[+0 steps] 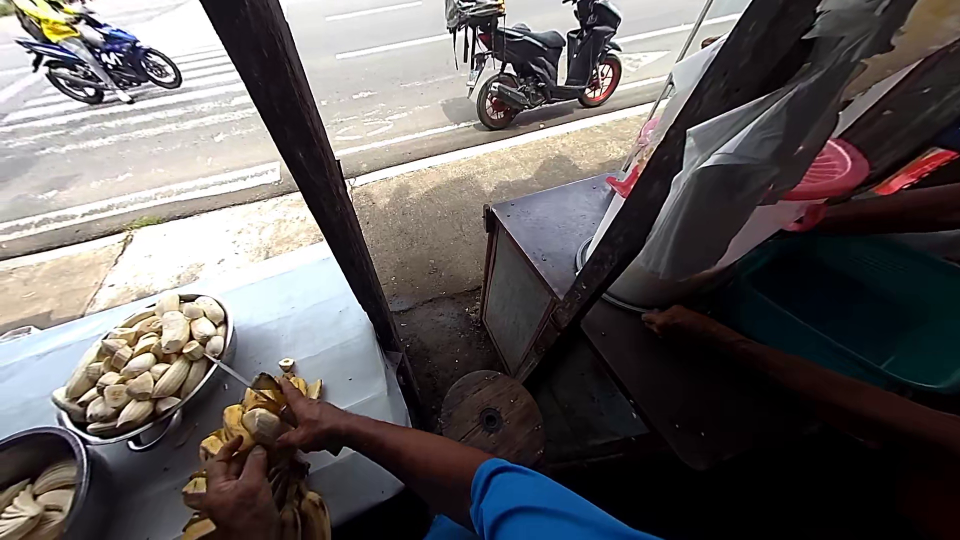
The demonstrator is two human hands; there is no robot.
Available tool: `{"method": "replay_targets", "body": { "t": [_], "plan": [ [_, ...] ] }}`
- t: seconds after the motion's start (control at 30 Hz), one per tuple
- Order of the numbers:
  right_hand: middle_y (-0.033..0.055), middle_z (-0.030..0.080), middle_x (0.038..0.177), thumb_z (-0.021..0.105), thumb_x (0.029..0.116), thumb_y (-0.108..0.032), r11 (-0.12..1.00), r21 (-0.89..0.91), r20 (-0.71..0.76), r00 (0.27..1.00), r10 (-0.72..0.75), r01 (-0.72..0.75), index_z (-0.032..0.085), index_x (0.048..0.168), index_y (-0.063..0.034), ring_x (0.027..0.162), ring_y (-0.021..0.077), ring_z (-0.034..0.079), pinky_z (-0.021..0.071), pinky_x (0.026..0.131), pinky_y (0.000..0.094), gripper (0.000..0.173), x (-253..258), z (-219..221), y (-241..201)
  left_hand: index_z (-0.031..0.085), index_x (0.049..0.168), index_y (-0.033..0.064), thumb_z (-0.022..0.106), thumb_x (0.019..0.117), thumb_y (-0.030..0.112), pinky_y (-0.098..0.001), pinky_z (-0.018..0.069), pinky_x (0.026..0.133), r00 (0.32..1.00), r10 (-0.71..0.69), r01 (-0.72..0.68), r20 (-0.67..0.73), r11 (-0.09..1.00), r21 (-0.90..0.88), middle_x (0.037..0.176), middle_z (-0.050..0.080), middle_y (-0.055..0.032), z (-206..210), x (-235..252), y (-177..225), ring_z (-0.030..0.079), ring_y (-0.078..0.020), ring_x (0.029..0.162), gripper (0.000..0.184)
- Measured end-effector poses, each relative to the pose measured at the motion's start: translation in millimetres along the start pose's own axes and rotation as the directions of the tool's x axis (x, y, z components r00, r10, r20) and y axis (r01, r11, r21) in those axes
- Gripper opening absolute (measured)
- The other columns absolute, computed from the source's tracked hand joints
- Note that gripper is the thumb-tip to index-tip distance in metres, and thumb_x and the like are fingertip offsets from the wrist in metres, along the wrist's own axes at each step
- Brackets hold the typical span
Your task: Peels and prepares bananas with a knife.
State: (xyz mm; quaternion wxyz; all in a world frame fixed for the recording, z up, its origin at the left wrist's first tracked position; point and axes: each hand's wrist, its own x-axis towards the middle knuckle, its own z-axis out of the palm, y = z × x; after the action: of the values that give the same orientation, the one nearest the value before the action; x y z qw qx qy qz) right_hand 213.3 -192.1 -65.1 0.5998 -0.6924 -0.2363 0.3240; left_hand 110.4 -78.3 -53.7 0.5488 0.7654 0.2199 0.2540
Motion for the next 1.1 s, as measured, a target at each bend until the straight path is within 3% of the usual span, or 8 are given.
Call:
{"method": "replay_targets", "body": {
  "t": [0.13,0.27,0.47,0.6,0.7,0.8,0.93,1.1],
  "plan": [
    [0.0278,0.062,0.107,0.074,0.0917,-0.013,0.991,0.134,0.024,1.0,0.017,-0.02,-0.002,0.166,-0.022,0.062,0.0296,0.06,0.053,0.054,0.0468,0.107,-1,-9,6,0.052,0.134,-0.0071,0.063,0.0985,0.016,-0.0251,0.0552,0.083,0.998,-0.01,0.009,0.064,1.0,0.022,0.113,0.066,-0.0153,12,-5,8,0.065,-0.0084,0.092,0.044],
    [0.0261,0.06,0.11,0.076,0.0882,-0.01,0.972,0.235,0.009,1.0,0.0,-0.002,0.003,0.166,-0.0221,0.061,0.0259,0.056,0.0507,0.052,0.043,0.107,-6,-14,9,0.059,0.126,-0.0048,0.059,0.1012,0.02,-0.0246,0.0551,0.082,0.997,-0.021,0.022,0.076,1.0,-0.016,0.107,0.066,-0.0103,15,-8,10,0.064,-0.007,0.091,0.035],
    [0.0239,0.06,0.116,0.086,0.0808,-0.016,0.938,0.347,-0.039,0.999,-0.007,0.02,0.013,0.165,-0.0215,0.061,0.0219,0.055,0.0498,0.051,0.0387,0.111,-8,-13,14,0.051,0.142,-0.0032,0.052,0.1043,0.023,-0.0287,0.0534,0.096,0.991,-0.041,0.055,0.126,0.992,-0.112,0.134,0.061,-0.0141,19,-19,8,0.062,-0.0118,0.115,0.046],
    [0.0267,0.057,0.131,0.078,0.085,-0.01,0.871,0.485,-0.062,0.996,-0.056,0.079,0.01,0.166,-0.0188,0.073,0.0255,0.064,0.0569,0.061,0.0426,0.106,-20,-4,14,0.037,0.155,0.0062,0.05,0.1058,0.028,-0.0347,0.0607,0.086,0.979,-0.118,0.157,0.166,0.958,-0.241,0.139,0.056,-0.0118,28,-33,10,0.066,-0.0168,0.109,0.055],
    [0.0247,0.058,0.126,0.08,0.0848,-0.012,0.867,0.48,-0.126,0.989,-0.079,0.131,0.019,0.164,-0.014,0.07,0.0211,0.06,0.0545,0.061,0.0385,0.1,-35,-3,11,0.04,0.156,0.0108,0.044,0.1094,0.037,-0.0375,0.0615,0.077,0.954,-0.254,0.281,0.157,0.943,-0.181,0.133,0.061,-0.0113,24,-44,13,0.069,-0.0181,0.097,0.053],
    [0.0261,0.056,0.133,0.082,0.0841,-0.012,0.894,0.413,-0.144,0.982,-0.123,0.173,0.023,0.163,-0.0106,0.086,0.0254,0.065,0.0576,0.072,0.0434,0.098,-47,-6,8,0.053,0.13,0.0167,0.023,0.111,0.052,-0.0322,0.0572,0.05,0.844,-0.485,0.536,0.227,0.774,-0.339,0.088,0.07,-0.0043,24,-51,17,0.069,-0.0166,0.063,0.051],
    [0.026,0.055,0.142,0.08,0.0875,-0.018,0.924,0.265,-0.108,0.961,-0.255,0.275,0.029,0.16,-0.0039,0.119,0.031,0.062,0.0512,0.102,0.0499,0.09,-64,-6,-3,0.063,0.086,0.0205,0.017,0.1075,0.059,-0.029,0.0543,0.049,0.724,-0.508,0.677,0.466,0.398,-0.618,0.072,0.07,-0.0023,18,-48,17,0.067,-0.0134,0.06,0.064],
    [0.0201,0.066,0.111,0.056,0.1056,-0.027,0.937,0.237,-0.053,0.966,-0.253,0.258,0.033,0.159,-0.005,0.08,0.0222,0.063,0.0553,0.073,0.0413,0.062,-84,-12,-33,0.064,0.085,0.0136,0.026,0.107,0.037,-0.0305,0.0567,0.052,0.77,-0.473,0.593,0.427,0.287,-0.752,0.071,0.068,-0.0046,18,-44,20,0.067,-0.0147,0.059,0.049]
  ]
}}
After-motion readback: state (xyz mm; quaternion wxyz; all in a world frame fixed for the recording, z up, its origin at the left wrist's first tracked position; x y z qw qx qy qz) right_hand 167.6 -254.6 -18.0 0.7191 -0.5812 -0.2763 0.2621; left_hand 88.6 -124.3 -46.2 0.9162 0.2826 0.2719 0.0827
